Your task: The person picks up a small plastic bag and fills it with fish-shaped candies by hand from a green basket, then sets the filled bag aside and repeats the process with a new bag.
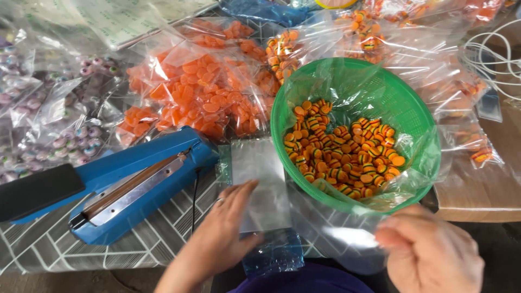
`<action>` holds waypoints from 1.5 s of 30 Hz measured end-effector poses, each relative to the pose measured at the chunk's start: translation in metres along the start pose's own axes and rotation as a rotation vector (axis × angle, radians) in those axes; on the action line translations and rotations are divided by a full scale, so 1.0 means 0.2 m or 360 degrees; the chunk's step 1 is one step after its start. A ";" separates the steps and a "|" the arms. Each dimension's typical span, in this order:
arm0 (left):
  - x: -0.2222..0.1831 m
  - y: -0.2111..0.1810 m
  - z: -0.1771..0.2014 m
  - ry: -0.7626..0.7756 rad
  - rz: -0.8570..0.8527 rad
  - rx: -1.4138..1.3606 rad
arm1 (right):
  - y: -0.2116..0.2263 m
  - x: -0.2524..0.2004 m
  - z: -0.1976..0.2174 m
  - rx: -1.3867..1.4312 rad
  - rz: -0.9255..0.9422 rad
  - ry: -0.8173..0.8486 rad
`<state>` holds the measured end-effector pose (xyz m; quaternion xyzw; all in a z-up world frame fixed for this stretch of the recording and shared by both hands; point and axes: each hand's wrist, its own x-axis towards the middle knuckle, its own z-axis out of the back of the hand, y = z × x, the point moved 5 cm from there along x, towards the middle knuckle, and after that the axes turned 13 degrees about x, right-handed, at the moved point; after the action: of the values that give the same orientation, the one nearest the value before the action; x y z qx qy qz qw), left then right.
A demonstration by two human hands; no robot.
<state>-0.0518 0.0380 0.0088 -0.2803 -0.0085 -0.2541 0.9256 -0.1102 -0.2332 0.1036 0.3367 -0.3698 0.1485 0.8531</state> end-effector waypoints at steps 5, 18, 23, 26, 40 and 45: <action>0.00 -0.24 0.40 0.0005 -0.0166 -0.0712 | 0.14 0.08 -0.17 0.0606 0.0670 0.0818; 0.43 -0.17 0.12 -0.0571 -0.0260 -0.0964 | -0.58 0.62 -0.47 -0.0179 -0.1116 0.1382; 0.60 -0.12 0.00 -0.0522 -0.0127 -0.1583 | -0.83 0.38 -0.81 -0.0210 -0.0629 0.1947; 0.62 -0.13 -0.03 -0.0476 0.0076 -0.1735 | -0.86 0.37 -0.79 -0.0219 -0.0690 0.1975; 0.62 -0.23 0.09 -0.0406 0.0241 -0.1161 | -1.01 0.52 -0.58 0.0721 -0.1075 0.1243; 0.66 -0.16 0.03 -0.0189 0.0383 -0.0664 | -0.85 0.75 -0.34 0.1596 -0.0999 0.0854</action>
<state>0.0481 -0.0427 0.0516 -0.4789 0.0232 -0.1214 0.8691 0.1131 -0.3106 0.1000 0.7373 0.0865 0.1257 0.6581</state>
